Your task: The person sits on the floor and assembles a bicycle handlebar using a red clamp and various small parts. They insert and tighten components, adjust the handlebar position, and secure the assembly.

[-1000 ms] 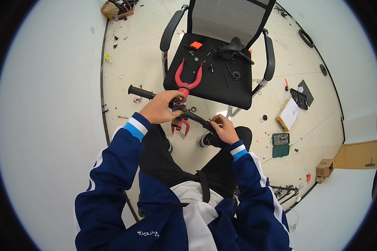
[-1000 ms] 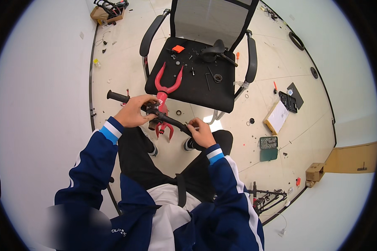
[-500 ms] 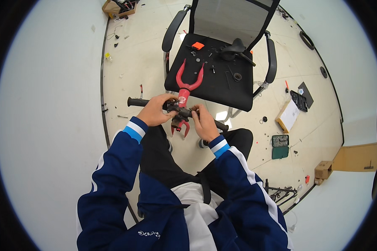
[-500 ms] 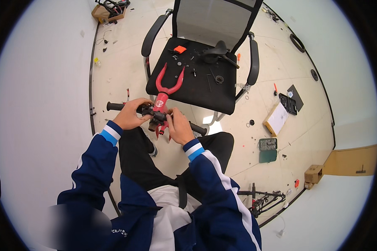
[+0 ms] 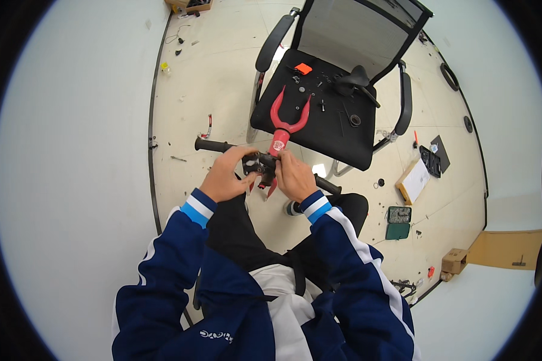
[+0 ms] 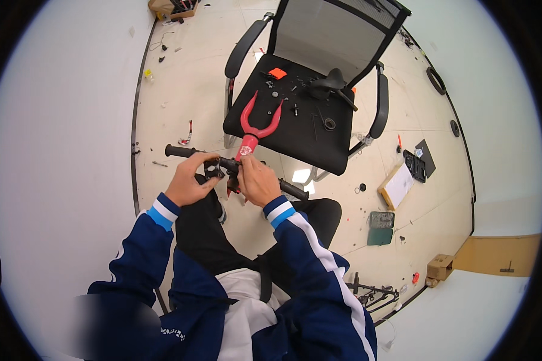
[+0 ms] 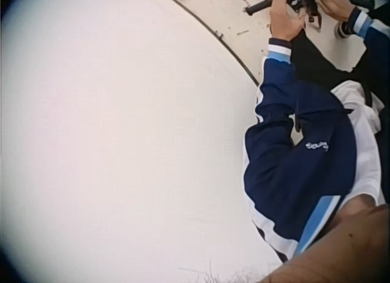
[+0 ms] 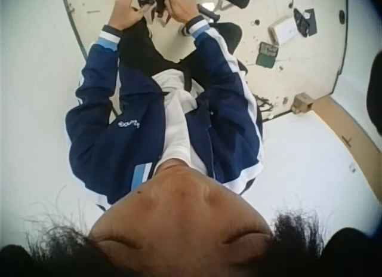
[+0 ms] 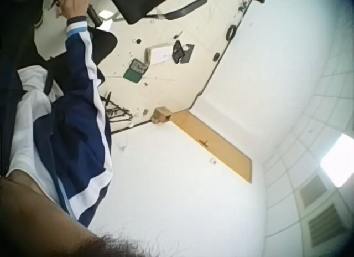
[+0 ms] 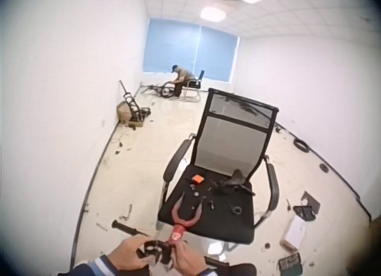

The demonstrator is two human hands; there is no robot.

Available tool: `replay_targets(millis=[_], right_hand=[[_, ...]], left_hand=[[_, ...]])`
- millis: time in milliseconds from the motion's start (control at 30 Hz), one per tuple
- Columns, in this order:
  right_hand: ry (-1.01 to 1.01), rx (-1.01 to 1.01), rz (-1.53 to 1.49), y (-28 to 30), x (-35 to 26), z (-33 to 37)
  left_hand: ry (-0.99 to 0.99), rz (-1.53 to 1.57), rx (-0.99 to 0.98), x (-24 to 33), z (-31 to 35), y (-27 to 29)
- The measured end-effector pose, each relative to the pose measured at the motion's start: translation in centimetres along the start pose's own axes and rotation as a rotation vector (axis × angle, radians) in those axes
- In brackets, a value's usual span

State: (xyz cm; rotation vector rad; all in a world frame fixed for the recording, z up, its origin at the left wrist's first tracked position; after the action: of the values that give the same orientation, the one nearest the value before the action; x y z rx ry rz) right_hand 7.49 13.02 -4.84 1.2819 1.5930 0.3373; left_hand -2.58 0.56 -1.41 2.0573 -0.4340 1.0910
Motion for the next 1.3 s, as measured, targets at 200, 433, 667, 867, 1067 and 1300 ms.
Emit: replay_targets(millis=[200,433,667,867,1067,1300], right_hand=[[0.024,-0.065,-0.051,0.4,-0.4,-0.9],[-0.084,-0.076,-0.189,0.5,1.4,0.0],[-0.173,-0.101,-0.299,0.7,2.6,0.5],[-0.235,-0.114,-0.322,1.0,2.5,0.4],[-0.208,-0.011,-0.375,2.3,2.5,0.1],[-0.275,0.068,-0.451,6.4,0.8,-1.1]], left_hand=[[0.06,0.041,-0.046,-1.9,2.9,-1.3],[-0.099,0.04,0.027,1.0,-0.1,-0.8],[-0.068,0.023,-0.045,0.4,-2.6,-2.0],[-0.082,0.014,-0.041,1.1,-2.6,-1.7],[-0.105,0.002,-0.061,1.4,-3.1,-2.2],[-0.095,0.004,-0.062,1.2,-3.1,-2.7]])
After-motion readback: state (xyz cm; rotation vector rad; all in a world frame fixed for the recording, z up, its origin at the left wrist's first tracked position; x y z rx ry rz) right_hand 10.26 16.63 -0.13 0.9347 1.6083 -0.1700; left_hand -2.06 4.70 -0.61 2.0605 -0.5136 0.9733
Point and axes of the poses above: each hand's wrist, its own z-axis away from the middle knuckle, its own y-axis out of the back of the hand, x = y × z, the point moved 9 cm from there along -z, towards the middle knuckle, and after that the axes turned 7 degrees about x, right-handed, at the moved point
